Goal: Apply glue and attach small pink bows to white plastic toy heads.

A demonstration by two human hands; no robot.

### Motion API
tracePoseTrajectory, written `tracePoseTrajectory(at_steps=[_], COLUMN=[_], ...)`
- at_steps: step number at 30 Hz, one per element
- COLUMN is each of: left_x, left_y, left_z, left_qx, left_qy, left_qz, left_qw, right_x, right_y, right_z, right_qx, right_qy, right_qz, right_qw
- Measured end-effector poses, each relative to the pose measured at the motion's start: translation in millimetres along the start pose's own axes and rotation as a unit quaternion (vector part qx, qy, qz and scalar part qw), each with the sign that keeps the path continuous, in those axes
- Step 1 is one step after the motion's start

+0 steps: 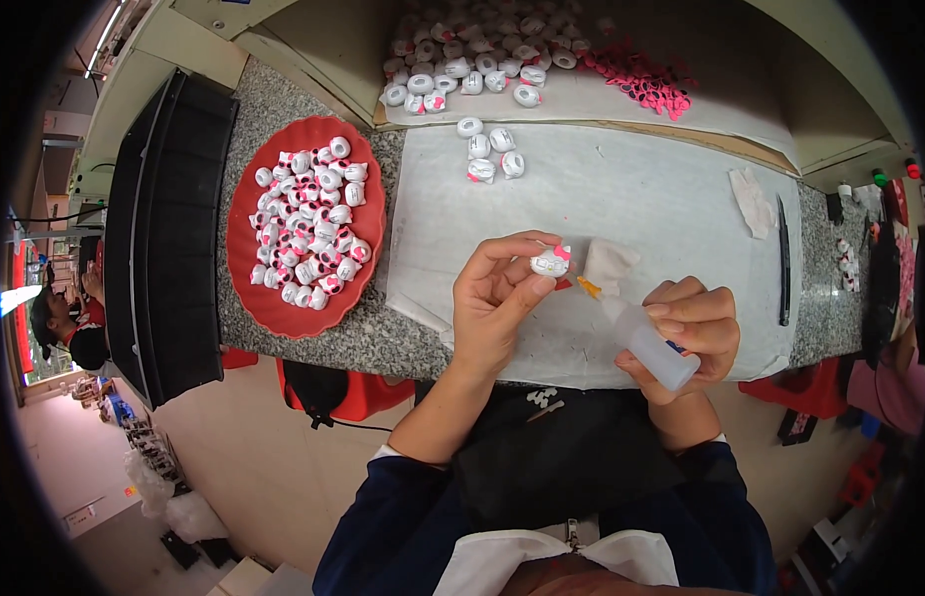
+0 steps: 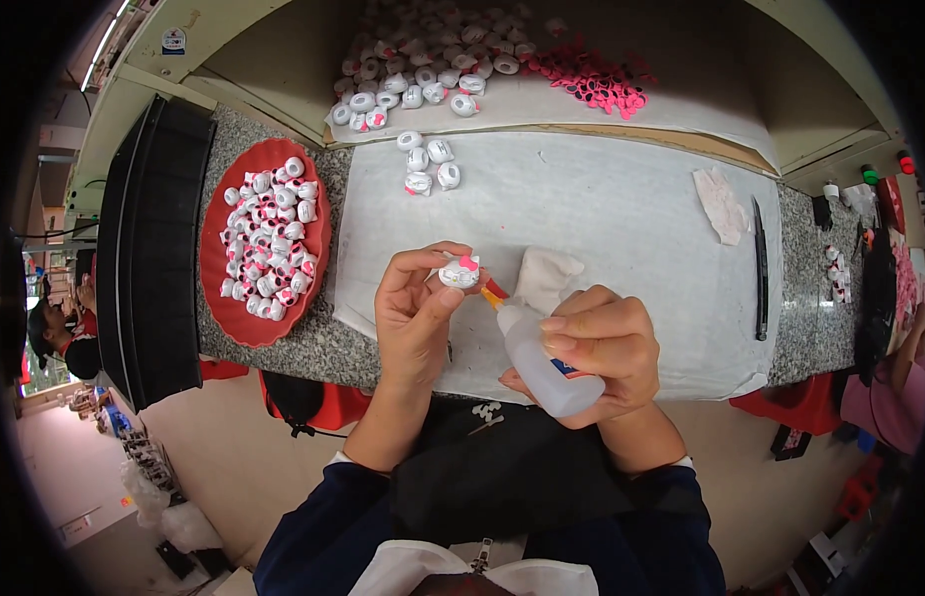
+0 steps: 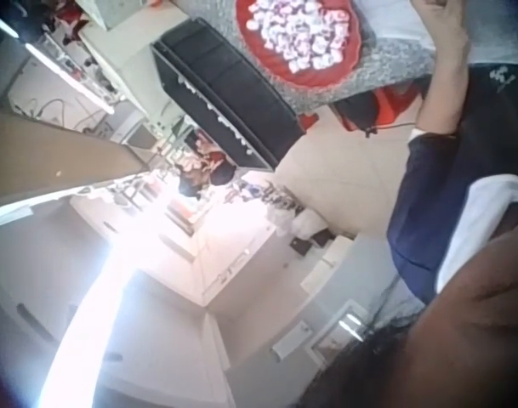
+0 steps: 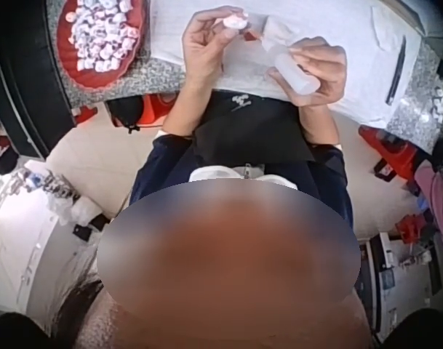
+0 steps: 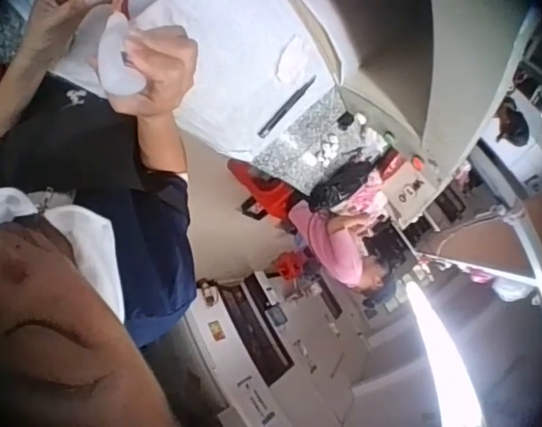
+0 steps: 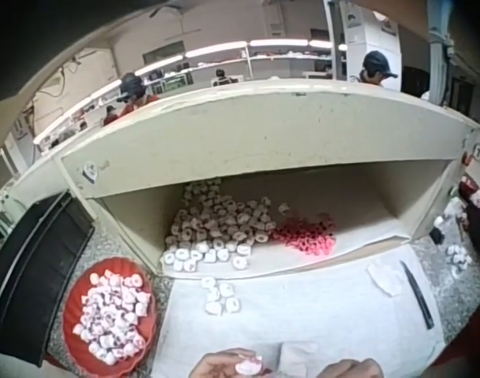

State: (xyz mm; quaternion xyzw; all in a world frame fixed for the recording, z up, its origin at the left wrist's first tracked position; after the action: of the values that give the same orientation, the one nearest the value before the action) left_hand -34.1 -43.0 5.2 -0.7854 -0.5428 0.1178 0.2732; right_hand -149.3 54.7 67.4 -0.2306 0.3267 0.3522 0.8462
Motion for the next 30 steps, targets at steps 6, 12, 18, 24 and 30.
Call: tracePoseTrajectory(at_steps=[6, 12, 18, 24, 30], left_x=[1.0, 2.0, 0.6, 1.9, 4.2], left_y=[-1.6, -2.9, -2.0, -5.0, -4.4], left_z=[0.6, 1.0, 0.5, -1.6, -0.4], left_qx=[-0.003, -0.004, -0.003, -0.023, -0.072], left_qy=[0.012, 0.021, 0.011, -0.01, -0.071], left_qz=[0.0, 0.003, 0.0, 0.013, 0.037], left_qw=[1.0, 1.0, 1.0, 1.0, 0.994], right_x=[1.2, 2.0, 0.3, 0.7, 4.3], right_y=[0.5, 1.3, -0.2, -0.1, 0.8], right_z=[-0.1, 0.3, 1.4, -0.5, -3.1], right_qx=[0.001, -0.026, -0.002, -0.008, -0.027], right_qy=[0.001, 0.006, 0.004, 0.007, -0.002], right_qz=[0.001, -0.003, 0.016, 0.006, -0.017], right_qw=[1.0, 1.0, 1.0, 1.0, 1.0])
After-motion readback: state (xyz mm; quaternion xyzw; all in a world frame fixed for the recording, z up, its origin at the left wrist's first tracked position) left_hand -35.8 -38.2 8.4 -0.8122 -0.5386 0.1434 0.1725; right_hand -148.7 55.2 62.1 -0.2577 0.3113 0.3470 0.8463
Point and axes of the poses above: each hand's wrist, its own x-axis away from the middle knuckle, its own y-axis out of the back of the hand, z = x × y, the point moved 5 cm from there along -x, towards the middle knuckle, and after that the axes turned 15 degrees about -z, right-handed, at the moved point
